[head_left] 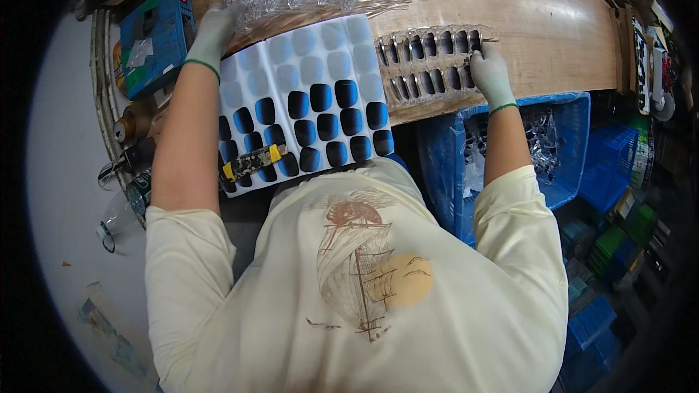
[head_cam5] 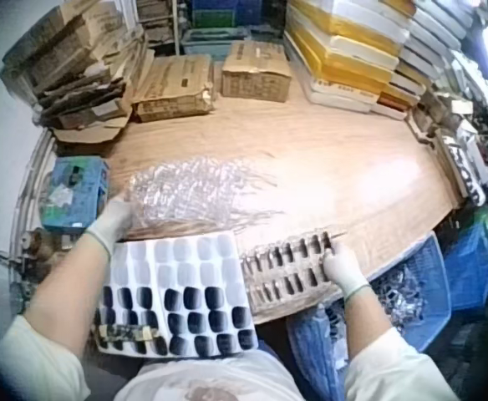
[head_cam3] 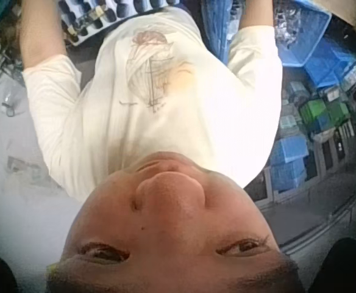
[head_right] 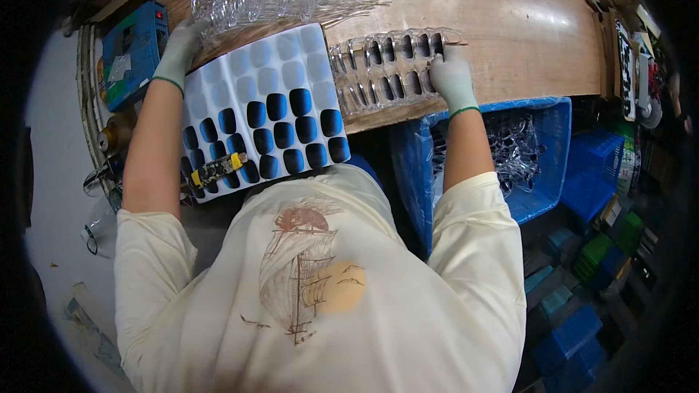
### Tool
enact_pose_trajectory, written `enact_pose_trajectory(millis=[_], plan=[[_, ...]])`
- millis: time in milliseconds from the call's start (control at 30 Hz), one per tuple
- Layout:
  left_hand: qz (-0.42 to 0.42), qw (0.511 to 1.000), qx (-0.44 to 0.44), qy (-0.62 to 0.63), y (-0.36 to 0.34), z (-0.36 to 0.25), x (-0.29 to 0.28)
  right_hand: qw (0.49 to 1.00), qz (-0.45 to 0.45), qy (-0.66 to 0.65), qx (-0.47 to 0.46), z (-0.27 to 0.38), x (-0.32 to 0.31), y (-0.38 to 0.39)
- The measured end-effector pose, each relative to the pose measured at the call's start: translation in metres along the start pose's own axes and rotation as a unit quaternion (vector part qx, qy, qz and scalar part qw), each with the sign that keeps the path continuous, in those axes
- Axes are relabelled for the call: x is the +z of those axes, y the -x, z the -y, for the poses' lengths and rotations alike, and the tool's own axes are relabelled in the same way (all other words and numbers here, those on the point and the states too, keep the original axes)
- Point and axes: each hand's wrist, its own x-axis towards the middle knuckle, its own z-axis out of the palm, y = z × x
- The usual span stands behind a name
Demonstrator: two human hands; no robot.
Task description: The person places small black cylindrical objects into a white foam tray, then wraps the tray in bubble wrap and places it into a blue bin. The person repeats this process with additional objects and trays.
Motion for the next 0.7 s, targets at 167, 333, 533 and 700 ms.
enact_pose_trajectory(millis=[167, 333, 533, 700], plan=[[0.093, 0.995, 0.007, 0.041, 0.023, -0.042, -0.008, 0.992, -0.121, -0.001, 0.029, 0.01, -0.021, 0.036], [0.068, 0.952, -0.067, 0.29, 0.022, -0.029, -0.013, 0.957, -0.062, -0.115, -0.259, 0.133, -0.018, 0.102], [-0.105, 0.977, 0.172, 0.074, 0.111, -0.061, -0.055, 0.958, 0.061, 0.028, -0.278, 0.2, 0.001, 0.142], [0.004, 0.965, 0.262, 0.015, 0.236, -0.039, -0.059, 0.926, 0.115, -0.149, -0.326, 0.186, -0.004, 0.139]])
